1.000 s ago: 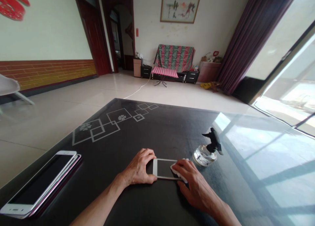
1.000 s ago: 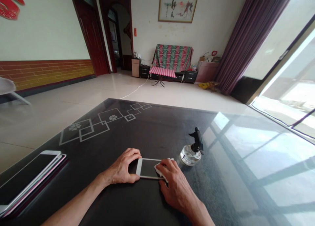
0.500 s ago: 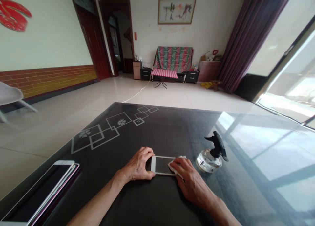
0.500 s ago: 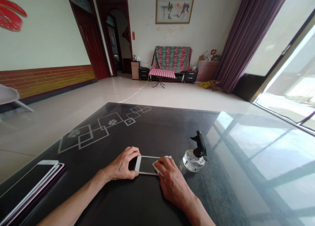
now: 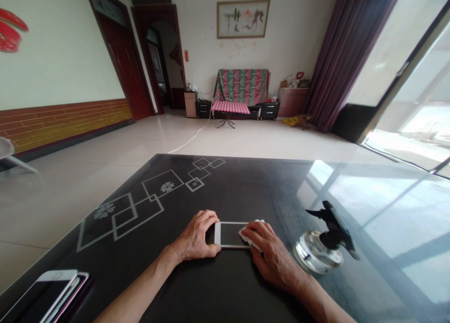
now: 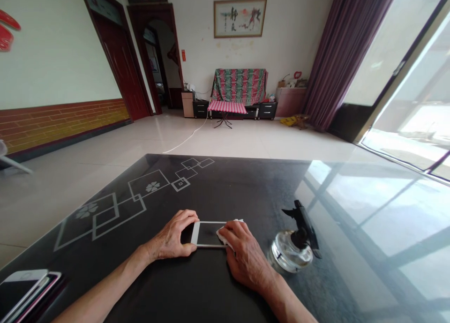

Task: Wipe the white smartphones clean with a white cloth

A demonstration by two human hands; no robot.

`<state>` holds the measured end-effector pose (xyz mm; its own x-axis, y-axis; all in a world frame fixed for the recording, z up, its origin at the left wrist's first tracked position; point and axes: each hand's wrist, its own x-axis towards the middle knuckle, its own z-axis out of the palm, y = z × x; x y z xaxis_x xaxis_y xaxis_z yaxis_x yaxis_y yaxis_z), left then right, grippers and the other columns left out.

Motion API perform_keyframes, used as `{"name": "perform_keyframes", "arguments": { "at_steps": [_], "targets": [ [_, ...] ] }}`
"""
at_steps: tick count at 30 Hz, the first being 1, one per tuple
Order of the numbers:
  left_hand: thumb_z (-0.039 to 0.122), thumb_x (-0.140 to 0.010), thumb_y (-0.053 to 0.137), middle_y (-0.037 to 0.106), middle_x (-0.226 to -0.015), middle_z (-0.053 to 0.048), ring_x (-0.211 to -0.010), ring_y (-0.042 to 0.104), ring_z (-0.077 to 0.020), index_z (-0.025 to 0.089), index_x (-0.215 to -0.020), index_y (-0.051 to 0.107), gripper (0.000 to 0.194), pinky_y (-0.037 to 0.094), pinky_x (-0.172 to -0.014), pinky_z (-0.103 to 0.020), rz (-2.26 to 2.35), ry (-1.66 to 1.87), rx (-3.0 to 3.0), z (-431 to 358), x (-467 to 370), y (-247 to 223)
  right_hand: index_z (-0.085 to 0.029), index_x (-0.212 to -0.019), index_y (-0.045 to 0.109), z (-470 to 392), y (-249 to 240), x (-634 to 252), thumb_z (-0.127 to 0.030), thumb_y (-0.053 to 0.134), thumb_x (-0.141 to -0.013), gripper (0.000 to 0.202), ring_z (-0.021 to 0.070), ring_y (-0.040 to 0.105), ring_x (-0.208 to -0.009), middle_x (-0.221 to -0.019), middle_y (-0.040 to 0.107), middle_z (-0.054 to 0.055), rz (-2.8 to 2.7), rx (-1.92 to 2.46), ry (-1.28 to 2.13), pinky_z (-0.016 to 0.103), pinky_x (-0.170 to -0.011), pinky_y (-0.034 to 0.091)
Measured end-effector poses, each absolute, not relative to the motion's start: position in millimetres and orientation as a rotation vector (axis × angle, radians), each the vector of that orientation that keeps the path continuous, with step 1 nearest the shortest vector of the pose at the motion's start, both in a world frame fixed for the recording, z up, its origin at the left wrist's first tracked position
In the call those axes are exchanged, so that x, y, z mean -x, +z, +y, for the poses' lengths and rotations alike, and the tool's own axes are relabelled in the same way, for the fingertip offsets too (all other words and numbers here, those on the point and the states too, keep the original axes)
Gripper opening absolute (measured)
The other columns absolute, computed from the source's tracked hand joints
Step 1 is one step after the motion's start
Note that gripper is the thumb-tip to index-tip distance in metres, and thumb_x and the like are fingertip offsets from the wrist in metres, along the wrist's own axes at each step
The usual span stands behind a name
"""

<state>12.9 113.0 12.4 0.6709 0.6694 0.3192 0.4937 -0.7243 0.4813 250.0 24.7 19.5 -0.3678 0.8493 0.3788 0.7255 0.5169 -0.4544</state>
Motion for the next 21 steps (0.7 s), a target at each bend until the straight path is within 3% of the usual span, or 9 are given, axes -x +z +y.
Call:
{"name": "perform_keyframes", "arguments": {
  "at_steps": [16,21],
  "targets": [
    [0.018,-0.062,0.062,0.056,-0.117,-0.007,-0.107,0.053,-0.0261,0.021,-0.11,0.056,0.048,0.045,-0.096,-0.037,0.92,0.69,-2.576,118.8,-10.4,5.0,-0.02,-0.114,0.058,28.4,18.1,-253.4,-0.008,0.047,-0.083,0.034,0.021,0.05,-0.103,-0.11,0.055,0.008,-2.107,1.21,0.339,0.039,-0.096,0.04],
    [0.019,-0.064,0.06,0.056,-0.12,-0.008,-0.11,0.054,-0.0258,0.02,-0.11,0.057,0.046,0.046,-0.097,-0.036,0.905,0.69,-2.635,123.1,-8.0,-3.1,-0.021,-0.107,0.059,31.0,8.4,-263.5,-0.012,0.039,-0.091,0.027,0.0176,0.054,-0.097,-0.106,0.055,0.007,-1.805,1.23,0.403,0.032,-0.086,0.045]
  ]
}}
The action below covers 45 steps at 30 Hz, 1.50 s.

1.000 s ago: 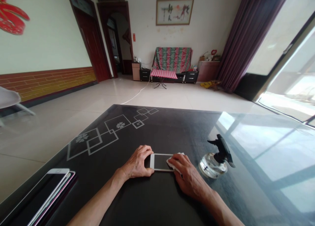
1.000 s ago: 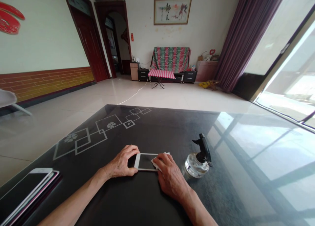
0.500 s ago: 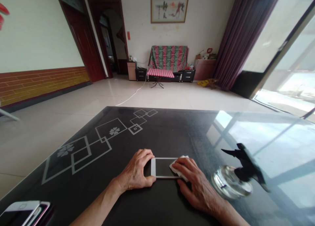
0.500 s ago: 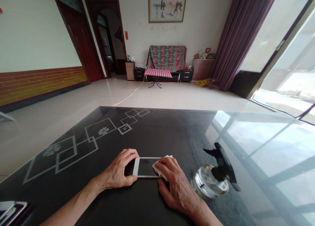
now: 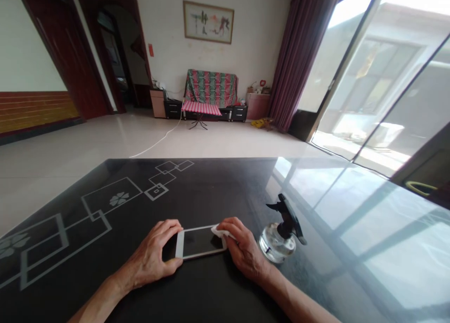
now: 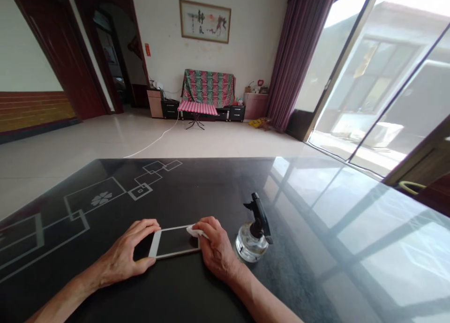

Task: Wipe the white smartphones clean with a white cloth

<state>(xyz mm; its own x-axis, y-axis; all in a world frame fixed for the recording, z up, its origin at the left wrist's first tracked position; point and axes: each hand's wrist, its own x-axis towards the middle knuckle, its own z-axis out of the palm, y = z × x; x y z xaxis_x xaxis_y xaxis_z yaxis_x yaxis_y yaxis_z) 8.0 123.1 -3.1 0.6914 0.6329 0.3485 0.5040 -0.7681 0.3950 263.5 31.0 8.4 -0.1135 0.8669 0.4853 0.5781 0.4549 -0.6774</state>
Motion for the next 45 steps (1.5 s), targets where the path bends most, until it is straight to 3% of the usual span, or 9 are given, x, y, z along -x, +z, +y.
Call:
{"name": "perform_keyframes", "arguments": {
  "at_steps": [19,23,31,40,45],
  "targets": [
    [0.018,-0.063,0.062,0.057,-0.122,-0.008,-0.112,0.055,-0.0275,0.023,-0.113,0.058,0.051,0.048,-0.098,-0.038,0.939,0.729,-2.681,126.1,-3.7,-11.5,-0.018,-0.102,0.063,31.1,18.5,-301.4,-0.032,0.039,-0.097,0.028,0.0162,0.056,-0.088,-0.098,0.058,0.005,-1.794,1.079,0.656,0.029,-0.081,0.044],
    [0.017,-0.062,0.062,0.057,-0.123,-0.007,-0.113,0.055,-0.0282,0.024,-0.114,0.057,0.052,0.048,-0.098,-0.039,0.931,0.726,-2.678,126.1,-2.8,-12.1,-0.019,-0.1,0.063,36.5,14.9,-310.2,-0.035,0.042,-0.095,0.027,0.0154,0.054,-0.083,-0.095,0.058,0.003,-1.63,1.218,0.646,0.027,-0.076,0.043],
    [0.017,-0.063,0.062,0.058,-0.121,-0.007,-0.112,0.056,-0.0262,0.022,-0.112,0.058,0.05,0.048,-0.098,-0.036,0.934,0.721,-2.665,122.7,-6.1,-5.5,-0.018,-0.1,0.063,46.2,6.0,-324.8,-0.045,0.05,-0.088,0.032,0.0121,0.045,-0.059,-0.067,0.051,-0.001,-1.27,1.38,0.692,0.022,-0.052,0.036],
    [0.016,-0.063,0.061,0.055,-0.122,-0.008,-0.113,0.053,-0.027,0.022,-0.113,0.056,0.05,0.046,-0.099,-0.039,0.912,0.691,-2.656,124.4,-4.2,-9.0,-0.015,-0.098,0.065,60.4,5.3,-359.9,-0.054,0.054,-0.08,0.045,0.0134,0.047,-0.055,-0.062,0.055,-0.001,-1.179,1.413,0.614,0.024,-0.05,0.035],
    [0.015,-0.063,0.06,0.055,-0.121,-0.008,-0.113,0.052,-0.0265,0.021,-0.112,0.055,0.049,0.045,-0.099,-0.038,0.916,0.689,-2.623,122.5,-6.0,-4.8,-0.014,-0.099,0.065,60.9,8.2,-364.6,-0.053,0.052,-0.083,0.045,0.014,0.049,-0.055,-0.063,0.056,0.0,-1.214,1.42,0.586,0.025,-0.05,0.037]
  ]
}}
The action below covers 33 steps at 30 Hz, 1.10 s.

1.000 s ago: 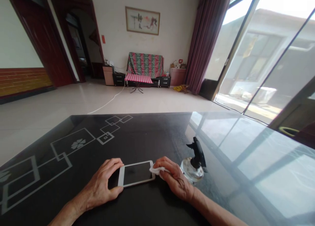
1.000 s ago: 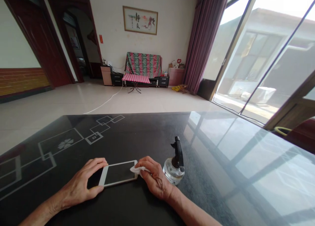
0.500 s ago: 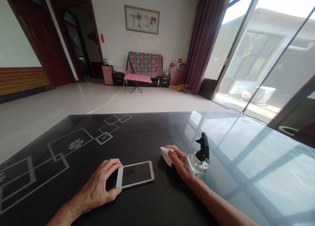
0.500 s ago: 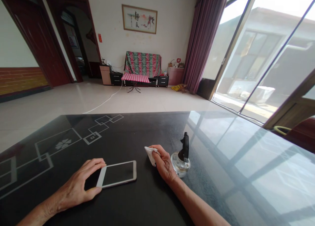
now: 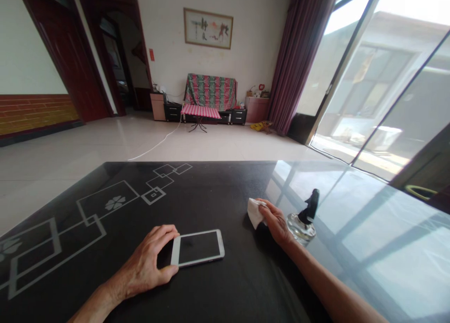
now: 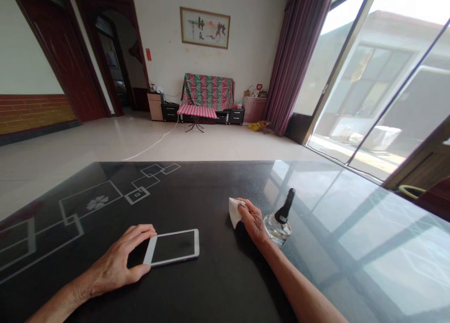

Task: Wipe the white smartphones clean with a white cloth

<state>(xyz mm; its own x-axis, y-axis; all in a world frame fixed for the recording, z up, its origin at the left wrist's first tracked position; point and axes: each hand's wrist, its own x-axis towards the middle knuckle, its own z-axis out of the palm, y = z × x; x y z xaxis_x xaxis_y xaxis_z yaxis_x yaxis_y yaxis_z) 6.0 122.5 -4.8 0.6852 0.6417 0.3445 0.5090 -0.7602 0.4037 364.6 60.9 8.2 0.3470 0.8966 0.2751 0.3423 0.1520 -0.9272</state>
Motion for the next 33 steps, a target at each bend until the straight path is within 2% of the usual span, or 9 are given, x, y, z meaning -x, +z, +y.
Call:
{"name": "perform_keyframes", "arguments": {
  "at_steps": [3,5,7,11,14,20,26,33],
  "targets": [
    [0.016,-0.063,0.06,0.055,-0.12,-0.007,-0.111,0.052,-0.0264,0.022,-0.11,0.056,0.048,0.045,-0.099,-0.039,0.913,0.68,-2.606,121.1,-7.4,-1.9,-0.017,-0.098,0.066,54.7,12.7,-342.5,-0.045,0.053,-0.086,0.033,0.0159,0.055,-0.067,-0.076,0.061,0.002,-1.325,1.389,0.595,0.026,-0.06,0.043],
    [0.016,-0.062,0.06,0.055,-0.12,-0.007,-0.11,0.052,-0.0265,0.022,-0.109,0.056,0.048,0.045,-0.098,-0.039,0.906,0.676,-2.599,120.6,-8.1,-0.9,-0.019,-0.1,0.065,48.9,15.2,-321.3,-0.035,0.048,-0.091,0.025,0.018,0.058,-0.084,-0.095,0.062,0.006,-1.55,1.329,0.521,0.028,-0.074,0.046],
    [0.016,-0.061,0.06,0.055,-0.119,-0.007,-0.109,0.053,-0.0265,0.022,-0.109,0.056,0.049,0.045,-0.097,-0.04,0.911,0.684,-2.59,120.4,-8.8,-0.3,-0.02,-0.106,0.062,43.8,15.7,-301.6,-0.024,0.042,-0.093,0.024,0.0181,0.058,-0.092,-0.103,0.06,0.008,-1.791,1.251,0.358,0.031,-0.081,0.047],
    [0.016,-0.06,0.06,0.056,-0.117,-0.007,-0.107,0.053,-0.0264,0.022,-0.108,0.056,0.049,0.045,-0.096,-0.039,0.918,0.693,-2.565,119.2,-10.3,2.0,-0.021,-0.117,0.056,42.0,14.0,-280.6,-0.008,0.039,-0.089,0.035,0.0201,0.052,-0.106,-0.115,0.057,0.009,-2.094,1.271,0.181,0.037,-0.093,0.046],
    [0.017,-0.059,0.062,0.056,-0.115,-0.007,-0.106,0.053,-0.0264,0.021,-0.106,0.057,0.048,0.045,-0.095,-0.039,0.918,0.692,-2.54,117.9,-11.5,5.5,-0.02,-0.115,0.057,46.1,18.0,-277.1,-0.005,0.04,-0.088,0.035,0.021,0.051,-0.102,-0.113,0.058,0.009,-2.237,1.302,0.146,0.038,-0.092,0.045],
    [0.018,-0.059,0.062,0.056,-0.113,-0.006,-0.103,0.053,-0.0263,0.022,-0.106,0.057,0.047,0.044,-0.094,-0.04,0.907,0.703,-2.509,117.6,-12.2,7.6,-0.021,-0.104,0.06,35.9,33.3,-270.0,-0.004,0.039,-0.087,0.032,0.0197,0.052,-0.087,-0.097,0.059,0.007,-2.329,1.386,0.139,0.035,-0.08,0.048],
    [0.018,-0.059,0.063,0.056,-0.113,-0.006,-0.103,0.052,-0.0257,0.022,-0.106,0.057,0.048,0.044,-0.094,-0.039,0.901,0.696,-2.484,117.4,-11.8,8.0,-0.021,-0.106,0.058,12.0,35.8,-268.8,-0.004,0.039,-0.087,0.032,0.0209,0.051,-0.09,-0.101,0.056,0.007,-2.406,1.436,0.237,0.036,-0.084,0.048],
    [0.018,-0.059,0.064,0.056,-0.113,-0.006,-0.103,0.052,-0.0256,0.022,-0.108,0.057,0.049,0.044,-0.093,-0.039,0.9,0.687,-2.495,118.0,-11.7,8.7,-0.021,-0.105,0.059,39.1,29.6,-272.3,-0.003,0.039,-0.087,0.032,0.021,0.05,-0.087,-0.1,0.055,0.007,-2.347,1.488,0.17,0.037,-0.081,0.047]
  ]
}}
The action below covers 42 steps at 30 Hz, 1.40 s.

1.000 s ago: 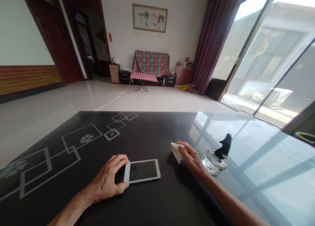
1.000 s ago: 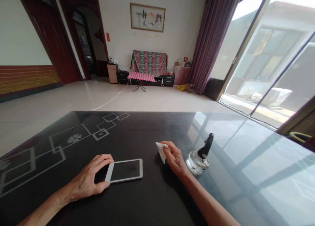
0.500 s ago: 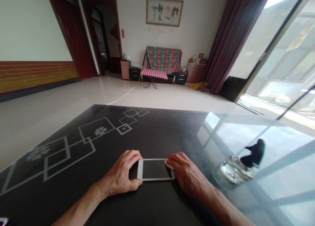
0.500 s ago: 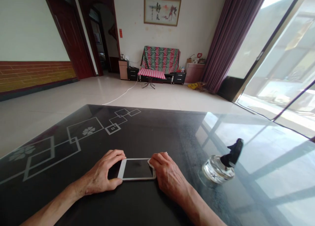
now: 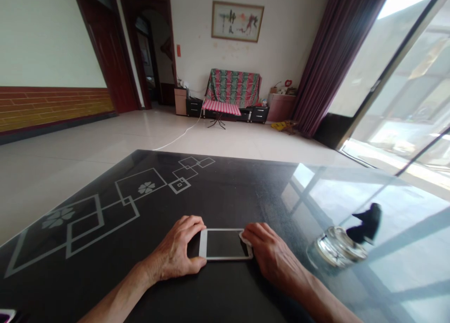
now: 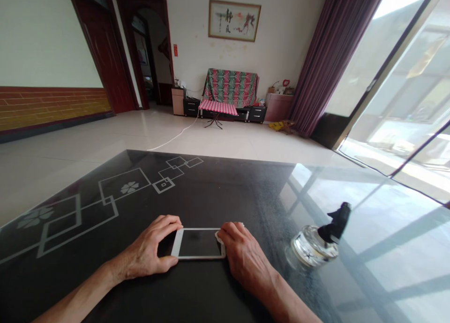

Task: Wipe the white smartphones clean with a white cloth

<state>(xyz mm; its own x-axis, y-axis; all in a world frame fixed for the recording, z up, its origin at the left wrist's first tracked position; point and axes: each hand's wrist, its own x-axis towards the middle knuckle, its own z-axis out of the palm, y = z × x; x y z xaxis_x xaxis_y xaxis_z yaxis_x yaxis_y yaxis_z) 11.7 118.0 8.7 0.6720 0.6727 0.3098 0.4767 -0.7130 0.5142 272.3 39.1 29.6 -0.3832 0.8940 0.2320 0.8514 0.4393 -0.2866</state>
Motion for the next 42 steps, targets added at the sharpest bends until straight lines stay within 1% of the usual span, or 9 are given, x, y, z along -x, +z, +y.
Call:
{"name": "perform_keyframes", "arguments": {
  "at_steps": [7,10,15,23,26,30,36,38,42],
  "targets": [
    [0.02,-0.062,0.067,0.055,-0.117,-0.006,-0.105,0.051,-0.0249,0.021,-0.112,0.057,0.051,0.043,-0.096,-0.038,0.885,0.649,-2.508,118.9,-9.3,8.9,-0.02,-0.103,0.06,48.8,25.8,-269.4,-0.003,0.038,-0.088,0.031,0.0206,0.049,-0.086,-0.096,0.055,0.007,-2.319,1.479,0.126,0.036,-0.081,0.046],
    [0.02,-0.062,0.068,0.055,-0.117,-0.006,-0.105,0.051,-0.0243,0.021,-0.114,0.057,0.053,0.042,-0.097,-0.038,0.886,0.656,-2.514,120.0,-9.4,9.6,-0.02,-0.108,0.059,39.4,24.8,-270.5,-0.005,0.037,-0.09,0.032,0.0204,0.05,-0.088,-0.101,0.055,0.007,-2.314,1.46,0.134,0.036,-0.082,0.046],
    [0.027,-0.061,0.072,0.055,-0.115,-0.006,-0.103,0.051,-0.0249,0.02,-0.11,0.058,0.051,0.042,-0.095,-0.037,0.881,0.632,-2.513,123.2,-9.6,8.1,-0.022,-0.117,0.055,22.8,21.8,-271.3,-0.006,0.035,-0.092,0.036,0.0202,0.05,-0.094,-0.109,0.055,0.007,-2.309,1.443,0.148,0.036,-0.087,0.045],
    [0.025,-0.064,0.07,0.054,-0.118,-0.005,-0.105,0.05,-0.0246,0.021,-0.111,0.057,0.049,0.041,-0.097,-0.037,0.863,0.636,-2.533,124.4,-8.9,6.2,-0.02,-0.111,0.058,0.4,30.2,-262.3,-0.007,0.035,-0.092,0.032,0.0205,0.05,-0.093,-0.105,0.056,0.008,-2.315,1.52,0.149,0.037,-0.087,0.046],
    [0.024,-0.066,0.069,0.054,-0.118,-0.006,-0.106,0.05,-0.0249,0.022,-0.111,0.057,0.047,0.041,-0.097,-0.038,0.844,0.627,-2.546,125.5,-7.8,5.2,-0.02,-0.109,0.06,1.3,30.6,-260.7,-0.006,0.038,-0.089,0.032,0.021,0.05,-0.096,-0.107,0.057,0.009,-2.281,1.525,0.107,0.038,-0.089,0.045],
    [0.025,-0.067,0.068,0.054,-0.12,-0.007,-0.107,0.05,-0.0256,0.021,-0.112,0.056,0.046,0.041,-0.097,-0.04,0.841,0.625,-2.556,127.5,-5.9,2.6,-0.02,-0.105,0.062,9.2,25.0,-260.8,0.0,0.044,-0.079,0.037,0.0231,0.046,-0.11,-0.117,0.053,0.01,-2.217,1.497,0.043,0.041,-0.095,0.042],
    [0.023,-0.065,0.072,0.055,-0.116,-0.006,-0.104,0.051,-0.0243,0.021,-0.109,0.057,0.047,0.042,-0.095,-0.039,0.847,0.638,-2.552,125.2,-7.3,5.3,-0.022,-0.108,0.061,12.8,18.6,-264.3,-0.002,0.044,-0.081,0.038,0.0206,0.049,-0.107,-0.115,0.055,0.009,-2.17,1.474,0.064,0.038,-0.094,0.044],
    [0.028,-0.062,0.077,0.056,-0.113,-0.006,-0.103,0.051,-0.0248,0.021,-0.106,0.058,0.048,0.043,-0.094,-0.039,0.859,0.634,-2.546,125.0,-8.2,5.8,-0.023,-0.109,0.06,13.7,17.5,-267.5,-0.004,0.044,-0.083,0.036,0.0208,0.05,-0.105,-0.113,0.056,0.007,-2.176,1.485,0.072,0.039,-0.093,0.043],
    [0.047,-0.058,0.082,0.057,-0.11,-0.007,-0.1,0.051,-0.026,0.02,-0.101,0.06,0.055,0.044,-0.089,-0.039,0.862,0.646,-2.542,125.6,-9.0,2.8,-0.024,-0.109,0.06,18.6,13.8,-273.4,-0.008,0.044,-0.086,0.032,0.0209,0.052,-0.1,-0.11,0.058,0.006,-2.158,1.526,0.068,0.039,-0.09,0.043]
  ]
}}
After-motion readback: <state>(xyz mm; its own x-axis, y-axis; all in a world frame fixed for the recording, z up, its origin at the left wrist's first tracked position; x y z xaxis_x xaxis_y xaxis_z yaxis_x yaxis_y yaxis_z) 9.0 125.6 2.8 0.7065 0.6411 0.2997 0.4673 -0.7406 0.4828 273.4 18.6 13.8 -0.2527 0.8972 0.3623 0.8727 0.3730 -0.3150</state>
